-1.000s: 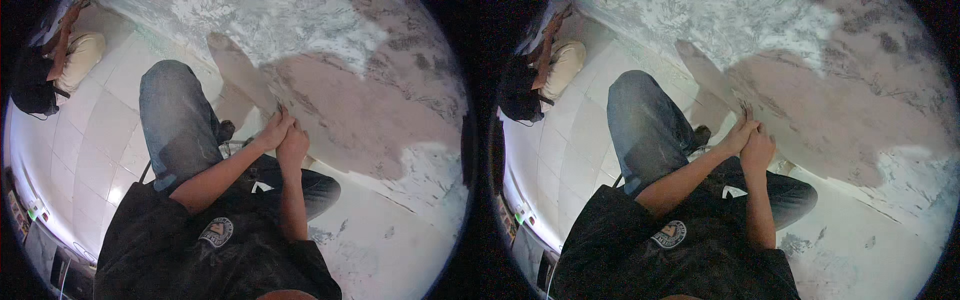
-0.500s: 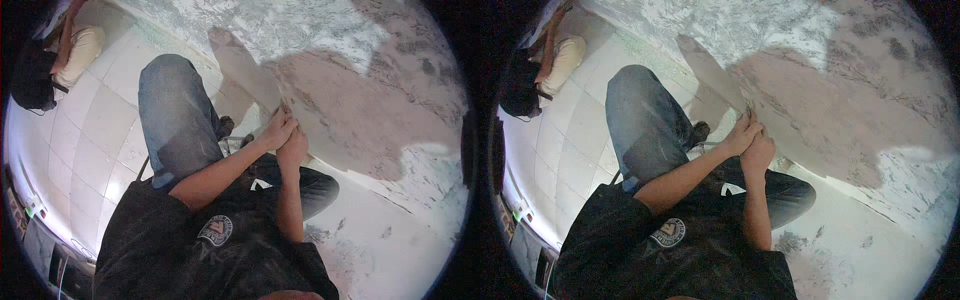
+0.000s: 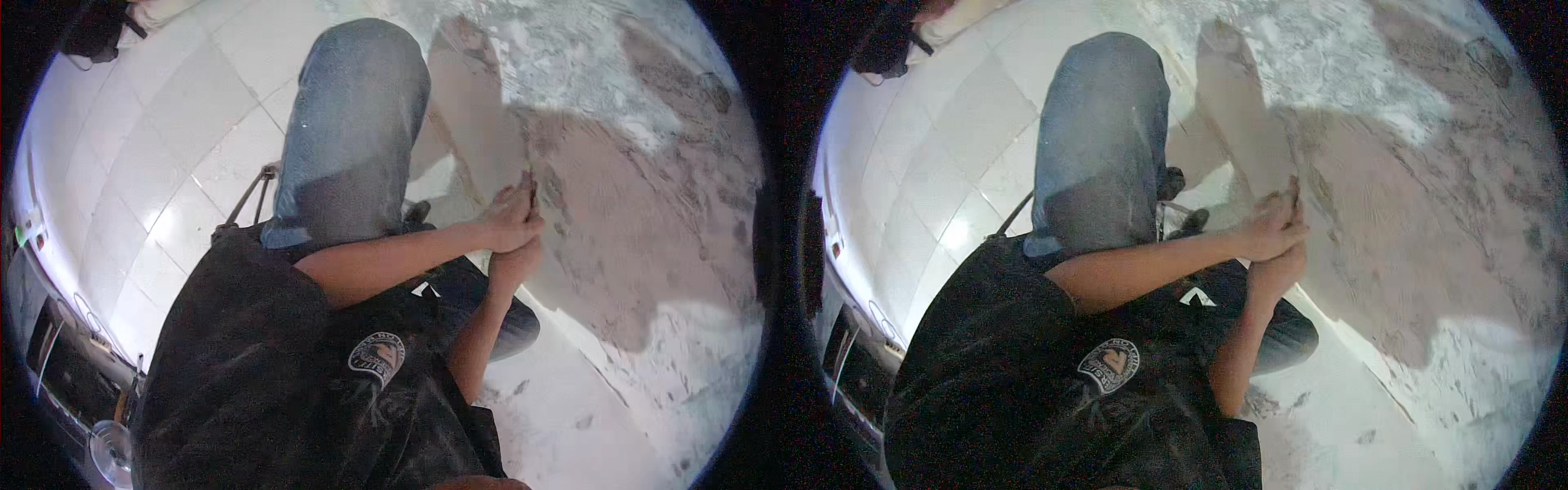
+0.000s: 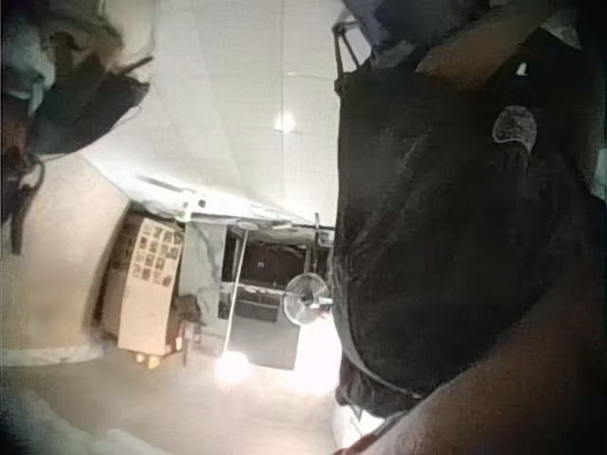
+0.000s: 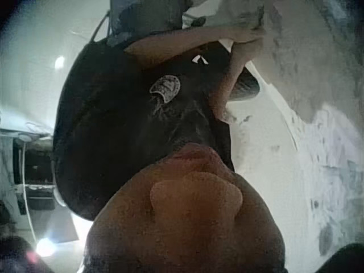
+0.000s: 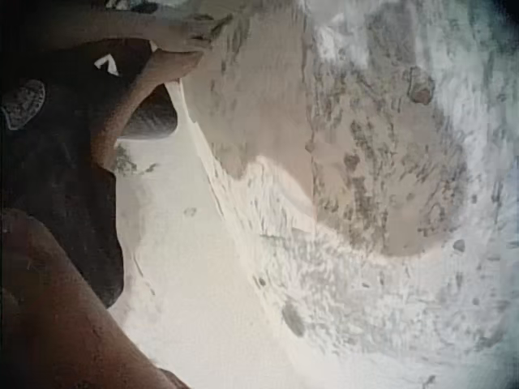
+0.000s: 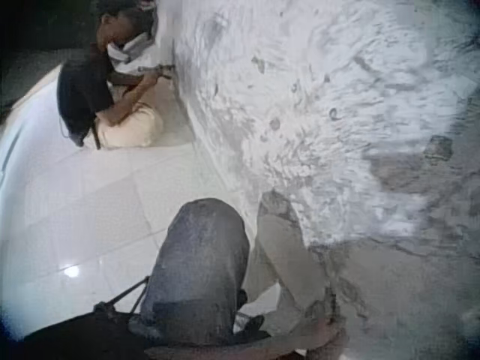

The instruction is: Applying putty or plaster compound to a wall using a putty knife/scraper to smooth the surface.

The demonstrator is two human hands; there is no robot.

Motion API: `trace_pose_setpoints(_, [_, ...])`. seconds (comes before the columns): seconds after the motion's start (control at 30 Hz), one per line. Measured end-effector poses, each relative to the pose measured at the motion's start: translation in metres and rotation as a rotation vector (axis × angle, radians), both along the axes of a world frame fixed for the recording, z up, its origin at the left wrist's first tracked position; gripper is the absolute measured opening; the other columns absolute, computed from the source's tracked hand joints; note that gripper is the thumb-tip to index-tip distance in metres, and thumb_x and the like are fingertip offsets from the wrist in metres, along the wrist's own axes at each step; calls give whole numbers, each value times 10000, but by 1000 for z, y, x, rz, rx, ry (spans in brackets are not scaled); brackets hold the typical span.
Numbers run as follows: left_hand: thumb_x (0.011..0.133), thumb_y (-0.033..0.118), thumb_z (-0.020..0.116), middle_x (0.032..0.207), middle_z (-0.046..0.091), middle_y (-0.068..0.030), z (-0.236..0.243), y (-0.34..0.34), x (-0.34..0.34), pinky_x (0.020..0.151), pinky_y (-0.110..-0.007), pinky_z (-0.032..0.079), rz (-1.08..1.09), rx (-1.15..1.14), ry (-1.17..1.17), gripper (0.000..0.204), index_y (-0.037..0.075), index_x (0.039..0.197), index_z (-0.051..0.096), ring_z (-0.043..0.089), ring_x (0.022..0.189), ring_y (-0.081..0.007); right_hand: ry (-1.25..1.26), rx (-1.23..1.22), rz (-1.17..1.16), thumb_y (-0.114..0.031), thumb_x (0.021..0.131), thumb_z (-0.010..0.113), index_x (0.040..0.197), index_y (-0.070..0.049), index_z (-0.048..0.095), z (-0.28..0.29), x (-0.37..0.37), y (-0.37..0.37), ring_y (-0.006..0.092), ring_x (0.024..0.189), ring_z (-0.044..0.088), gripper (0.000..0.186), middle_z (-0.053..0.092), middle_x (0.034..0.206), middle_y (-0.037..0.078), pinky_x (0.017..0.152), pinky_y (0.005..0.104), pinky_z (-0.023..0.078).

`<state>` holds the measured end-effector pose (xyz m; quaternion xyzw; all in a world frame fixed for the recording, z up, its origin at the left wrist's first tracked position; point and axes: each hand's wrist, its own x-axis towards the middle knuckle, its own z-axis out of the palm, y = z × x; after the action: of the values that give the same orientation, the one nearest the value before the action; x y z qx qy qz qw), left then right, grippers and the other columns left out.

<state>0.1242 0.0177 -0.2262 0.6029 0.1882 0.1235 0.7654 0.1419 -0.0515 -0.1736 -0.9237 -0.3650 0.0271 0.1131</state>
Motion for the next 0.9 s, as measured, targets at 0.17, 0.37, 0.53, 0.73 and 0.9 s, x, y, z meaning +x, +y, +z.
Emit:
trace_pose_setpoints(0.17, [951, 397, 402, 1437, 249, -383, -1, -1, 3, 1134, -474, 207, 79, 34, 100, 848, -152, 1438, -23, 294, 1365, -417, -7, -38, 150, -156, 822, 629, 1332, -54, 505, 8, 8, 10, 400, 927, 638, 535, 659, 1037, 210, 736, 413, 493])
trace_pose_setpoints(0.37, [892, 375, 466, 1342, 379, -399, 2, 10, 1, 1070, -473, 325, 93, -16, 121, 886, -227, 1389, 46, 420, 1260, -466, 110, 62, 139, -195, 849, 605, 1196, -20, 572, 4, 5, 13, 396, 888, 644, 390, 666, 983, 209, 718, 420, 491])
trace_pose_setpoints(0.53, [886, 360, 448, 1346, 376, -394, -14, 4, 10, 1067, -477, 326, 142, 10, 203, 876, -235, 1383, 41, 413, 1267, -462, 121, -170, 77, -153, 838, 623, 1168, -23, 590, -29, 24, 21, 320, 941, 669, 357, 672, 1077, 177, 746, 378, 506])
trace_pose_setpoints(0.73, [860, 328, 469, 1323, 394, -396, -5, 2, 7, 1084, -479, 283, 195, 21, 87, 881, -235, 1385, 40, 404, 1253, -474, -15, -1, 16, -151, 840, 638, 1174, 8, 588, -6, 7, 15, 352, 833, 661, 373, 662, 914, 226, 687, 400, 490])
trace_pose_setpoints(0.9, [891, 292, 479, 1400, 285, -380, 8, 15, -2, 1110, -512, 217, 30, -28, 99, 835, -145, 1439, 25, 318, 1302, -479, 45, 71, 68, -151, 847, 627, 1199, -4, 576, 1, 3, 13, 382, 870, 651, 384, 655, 998, 221, 715, 429, 492])
